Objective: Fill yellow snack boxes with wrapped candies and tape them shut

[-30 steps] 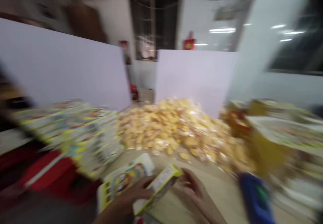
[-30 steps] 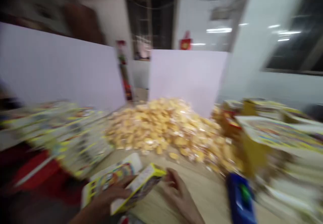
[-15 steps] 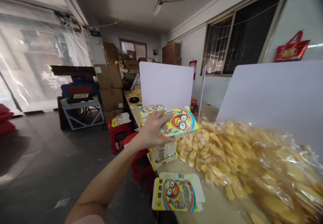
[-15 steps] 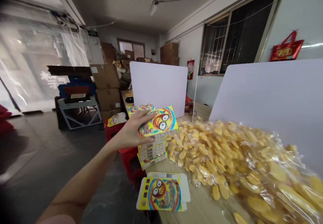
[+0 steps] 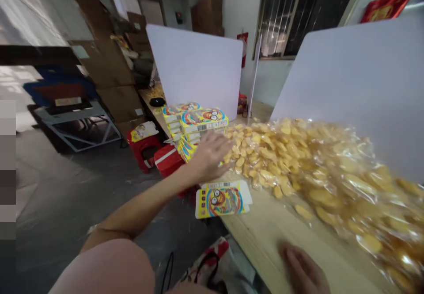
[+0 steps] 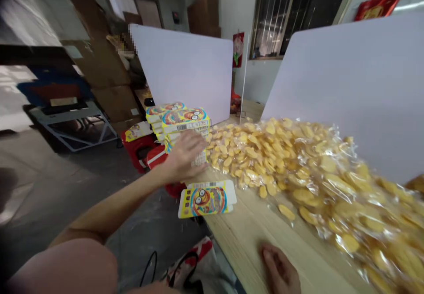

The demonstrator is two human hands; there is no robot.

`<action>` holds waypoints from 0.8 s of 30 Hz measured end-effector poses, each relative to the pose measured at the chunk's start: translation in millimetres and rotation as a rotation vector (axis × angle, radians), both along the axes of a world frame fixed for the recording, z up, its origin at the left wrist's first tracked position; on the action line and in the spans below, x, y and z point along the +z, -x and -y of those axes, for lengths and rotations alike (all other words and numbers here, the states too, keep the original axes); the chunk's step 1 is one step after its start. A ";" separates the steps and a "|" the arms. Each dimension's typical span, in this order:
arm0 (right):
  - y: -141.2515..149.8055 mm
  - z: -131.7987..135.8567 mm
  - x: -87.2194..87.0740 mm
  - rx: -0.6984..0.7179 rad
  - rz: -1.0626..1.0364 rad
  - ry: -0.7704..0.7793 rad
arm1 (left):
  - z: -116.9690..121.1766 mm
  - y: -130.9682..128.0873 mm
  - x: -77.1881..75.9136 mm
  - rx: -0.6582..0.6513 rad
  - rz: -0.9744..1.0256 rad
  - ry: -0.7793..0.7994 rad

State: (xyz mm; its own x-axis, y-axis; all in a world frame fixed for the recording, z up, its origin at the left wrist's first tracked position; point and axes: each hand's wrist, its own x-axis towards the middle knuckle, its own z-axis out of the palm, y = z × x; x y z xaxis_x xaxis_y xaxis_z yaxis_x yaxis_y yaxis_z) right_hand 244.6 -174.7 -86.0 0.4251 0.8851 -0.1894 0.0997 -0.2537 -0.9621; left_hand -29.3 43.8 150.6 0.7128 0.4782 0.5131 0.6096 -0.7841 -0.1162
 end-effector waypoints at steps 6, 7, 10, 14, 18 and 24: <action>0.1 7.6 3.7 0.014 -0.010 -0.045 | 8.8 -21.6 -142.3 -0.064 -0.335 0.504; 0.8 5.6 5.5 0.014 0.000 -0.051 | 5.0 -18.7 -158.4 -0.026 -0.358 0.536; 10.1 -18.3 15.8 0.054 0.053 -0.096 | -2.9 -7.8 -184.6 0.040 -0.324 0.583; 47.5 -91.9 36.2 0.278 0.125 -0.182 | 1.6 0.5 -190.1 0.046 -0.197 0.547; 88.2 -164.4 42.1 0.363 0.333 0.066 | 4.3 3.7 -199.5 0.037 -0.164 0.569; 104.3 -200.4 27.5 0.280 0.178 0.179 | -9.7 7.6 -226.6 0.050 -0.110 0.524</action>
